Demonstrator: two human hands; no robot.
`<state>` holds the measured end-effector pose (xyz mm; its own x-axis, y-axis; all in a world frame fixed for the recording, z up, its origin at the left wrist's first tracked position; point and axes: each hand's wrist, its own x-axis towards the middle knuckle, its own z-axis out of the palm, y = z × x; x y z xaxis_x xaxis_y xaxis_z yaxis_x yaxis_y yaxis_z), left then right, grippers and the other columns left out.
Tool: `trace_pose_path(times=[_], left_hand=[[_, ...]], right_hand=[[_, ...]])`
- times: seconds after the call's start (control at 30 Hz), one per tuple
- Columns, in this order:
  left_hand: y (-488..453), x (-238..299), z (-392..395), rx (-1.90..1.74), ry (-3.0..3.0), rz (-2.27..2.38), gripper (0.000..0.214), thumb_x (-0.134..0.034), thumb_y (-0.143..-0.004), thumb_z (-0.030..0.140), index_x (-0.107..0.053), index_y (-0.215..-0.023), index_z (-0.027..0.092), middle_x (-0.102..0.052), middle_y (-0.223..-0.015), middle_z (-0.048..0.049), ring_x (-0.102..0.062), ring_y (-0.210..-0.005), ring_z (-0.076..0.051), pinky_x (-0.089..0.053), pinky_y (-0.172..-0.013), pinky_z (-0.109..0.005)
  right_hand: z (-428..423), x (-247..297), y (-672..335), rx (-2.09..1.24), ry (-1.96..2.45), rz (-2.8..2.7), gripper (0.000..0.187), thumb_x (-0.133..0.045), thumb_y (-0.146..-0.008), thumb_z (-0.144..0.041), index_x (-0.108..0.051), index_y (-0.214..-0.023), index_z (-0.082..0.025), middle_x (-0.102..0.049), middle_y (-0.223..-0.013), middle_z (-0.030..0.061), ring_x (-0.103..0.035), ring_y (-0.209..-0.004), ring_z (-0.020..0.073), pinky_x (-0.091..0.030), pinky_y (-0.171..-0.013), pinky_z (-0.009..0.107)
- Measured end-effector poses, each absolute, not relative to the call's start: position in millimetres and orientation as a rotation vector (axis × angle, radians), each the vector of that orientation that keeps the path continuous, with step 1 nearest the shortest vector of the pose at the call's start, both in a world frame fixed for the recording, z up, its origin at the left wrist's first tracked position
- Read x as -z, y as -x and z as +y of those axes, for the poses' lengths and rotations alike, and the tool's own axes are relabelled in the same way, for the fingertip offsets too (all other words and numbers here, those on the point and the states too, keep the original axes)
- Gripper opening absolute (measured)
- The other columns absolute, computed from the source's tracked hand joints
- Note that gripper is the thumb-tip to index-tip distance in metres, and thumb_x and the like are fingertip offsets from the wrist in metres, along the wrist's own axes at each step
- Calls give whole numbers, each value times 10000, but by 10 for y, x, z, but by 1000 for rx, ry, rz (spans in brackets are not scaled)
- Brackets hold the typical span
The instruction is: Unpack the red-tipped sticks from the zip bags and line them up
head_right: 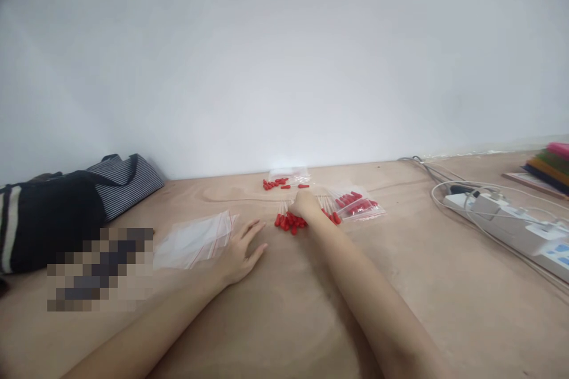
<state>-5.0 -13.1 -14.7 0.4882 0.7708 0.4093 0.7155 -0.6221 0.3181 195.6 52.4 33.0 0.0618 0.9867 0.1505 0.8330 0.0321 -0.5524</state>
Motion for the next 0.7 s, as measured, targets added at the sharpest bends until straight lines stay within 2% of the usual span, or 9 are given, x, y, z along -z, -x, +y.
trace_pose_path(times=[0.13, 0.3, 0.43, 0.53, 0.7], left_hand=[[-302, 176, 80, -828, -2621, 1217, 506, -472, -813, 353, -352, -1282, 206, -340, -1319, -116, -320, -1226, -247, -307, -1001, -411], [-606, 231, 319, -837, -2635, 1147, 484, -495, -799, 388, -420, -1247, 219, -305, -1351, -99, -246, -1261, -270, -265, -1019, -436], [-654, 235, 356, -822, -2642, 1078, 373, -432, -843, 356, -496, -1176, 200, -422, -1262, -93, -373, -1188, -229, -310, -1003, -380], [-590, 205, 336, -876, -2594, 1061, 322, -404, -858, 319, -513, -1131, 186, -502, -1161, -78, -466, -1091, -192, -367, -958, -329], [-436, 141, 324, -916, -2547, 1133, 262, -413, -836, 255, -524, -1054, 159, -550, -1053, -79, -509, -1001, -186, -405, -907, -332]], right_hand=[[452, -361, -2045, -357, 1862, -1782, 145, -595, -627, -270, -592, -566, -139, -622, -591, 92, -588, -619, 187, -399, -541, 245], [170, -268, -2352, -266, 1815, -1678, 232, -446, -753, -335, -595, -797, -163, -635, -753, 39, -574, -695, 139, -392, -611, 224], [-103, -39, -2659, -98, 1743, -1618, 211, -440, -751, -348, -577, -740, -189, -613, -700, 13, -547, -650, 146, -365, -593, 241], [-181, 100, -2856, -1, 1714, -1591, 181, -468, -727, -338, -574, -697, -194, -615, -728, 26, -544, -713, 167, -367, -634, 256], [-62, 187, -3101, 148, 1745, -1436, 187, -448, -726, -315, -590, -739, -194, -609, -801, 61, -512, -827, 209, -365, -736, 304]])
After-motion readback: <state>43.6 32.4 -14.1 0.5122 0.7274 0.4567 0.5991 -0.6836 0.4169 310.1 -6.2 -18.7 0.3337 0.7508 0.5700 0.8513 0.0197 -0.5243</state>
